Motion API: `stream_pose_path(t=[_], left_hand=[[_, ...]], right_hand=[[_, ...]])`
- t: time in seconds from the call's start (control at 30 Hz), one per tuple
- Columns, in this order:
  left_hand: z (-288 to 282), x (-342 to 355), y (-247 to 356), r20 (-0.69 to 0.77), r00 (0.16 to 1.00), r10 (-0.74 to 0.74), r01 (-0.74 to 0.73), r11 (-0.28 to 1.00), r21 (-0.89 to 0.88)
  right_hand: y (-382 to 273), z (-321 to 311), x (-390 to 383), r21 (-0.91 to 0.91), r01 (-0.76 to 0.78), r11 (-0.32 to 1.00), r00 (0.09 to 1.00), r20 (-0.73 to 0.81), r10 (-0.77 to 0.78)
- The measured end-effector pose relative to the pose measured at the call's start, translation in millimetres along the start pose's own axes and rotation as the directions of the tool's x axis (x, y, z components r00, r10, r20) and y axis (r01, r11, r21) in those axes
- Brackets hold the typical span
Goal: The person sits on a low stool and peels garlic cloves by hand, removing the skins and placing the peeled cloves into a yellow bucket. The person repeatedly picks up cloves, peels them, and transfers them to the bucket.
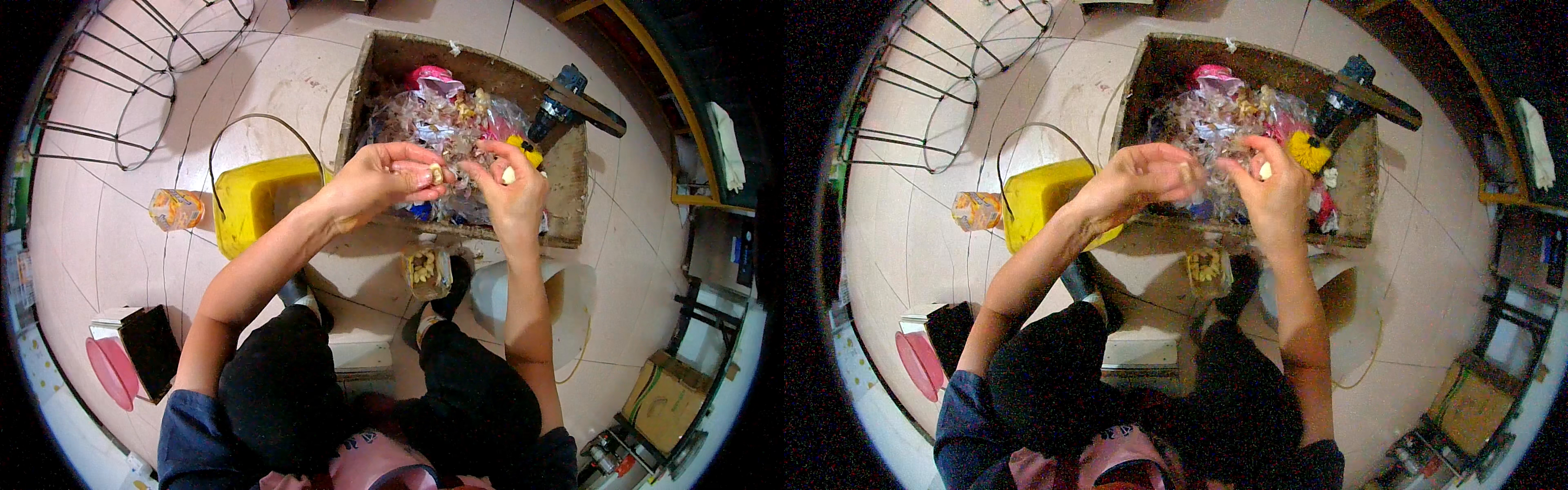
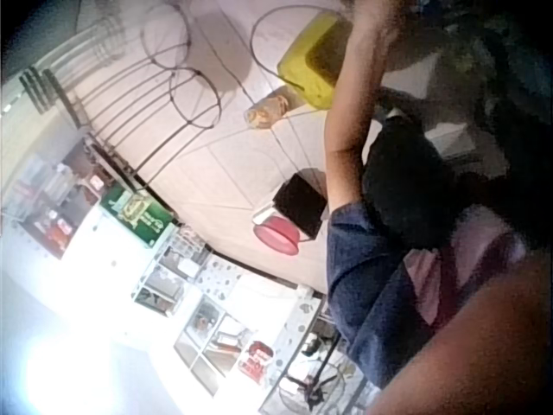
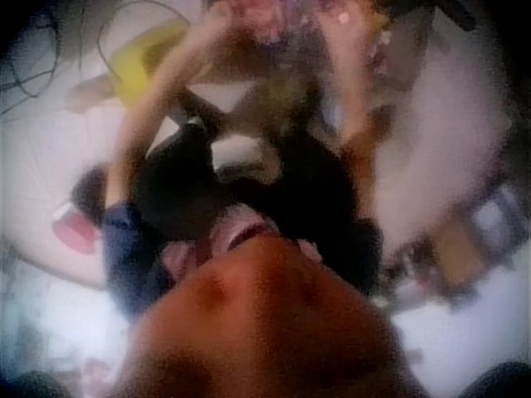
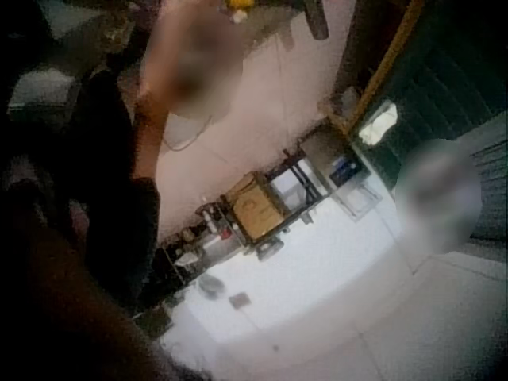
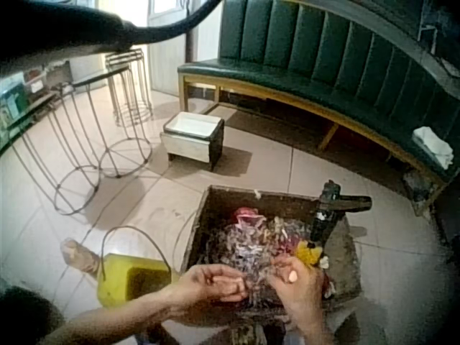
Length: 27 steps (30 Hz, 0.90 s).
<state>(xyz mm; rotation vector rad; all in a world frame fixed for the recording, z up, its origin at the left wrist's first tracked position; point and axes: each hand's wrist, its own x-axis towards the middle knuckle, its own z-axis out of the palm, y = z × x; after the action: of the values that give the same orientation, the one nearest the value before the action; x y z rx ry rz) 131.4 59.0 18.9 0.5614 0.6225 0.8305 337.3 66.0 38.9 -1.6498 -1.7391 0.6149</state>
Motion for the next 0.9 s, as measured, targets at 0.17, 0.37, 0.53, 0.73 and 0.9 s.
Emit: stream_pose_path(t=[0.17,0.37,0.53,0.73,0.9], left_hand=[[-5,1,-3,-0.044,0.999,0.029,-0.03,0.999,-0.017],[-3,3,-4,-0.11,0.993,0.042,-0.017,0.976,0.216],[3,1,-7,-0.101,0.994,0.03,-0.016,0.991,0.136],[10,-2,0,-0.137,0.99,-0.024,0.043,0.99,0.134],[9,0,-1,-0.103,0.994,-0.021,0.023,0.999,0.026]], right_hand=[[-9,4,-13,0.24,0.18,0.954,0.979,0.055,-0.199],[-19,3,-17,0.136,0.346,0.928,0.935,0.036,-0.354],[-25,3,-16,0.092,0.329,0.94,0.942,0.035,-0.333],[-25,5,-16,0.029,0.38,0.924,0.925,-0.01,-0.38],[-8,4,-6,-0.064,0.204,0.977,0.974,-0.084,-0.209]])
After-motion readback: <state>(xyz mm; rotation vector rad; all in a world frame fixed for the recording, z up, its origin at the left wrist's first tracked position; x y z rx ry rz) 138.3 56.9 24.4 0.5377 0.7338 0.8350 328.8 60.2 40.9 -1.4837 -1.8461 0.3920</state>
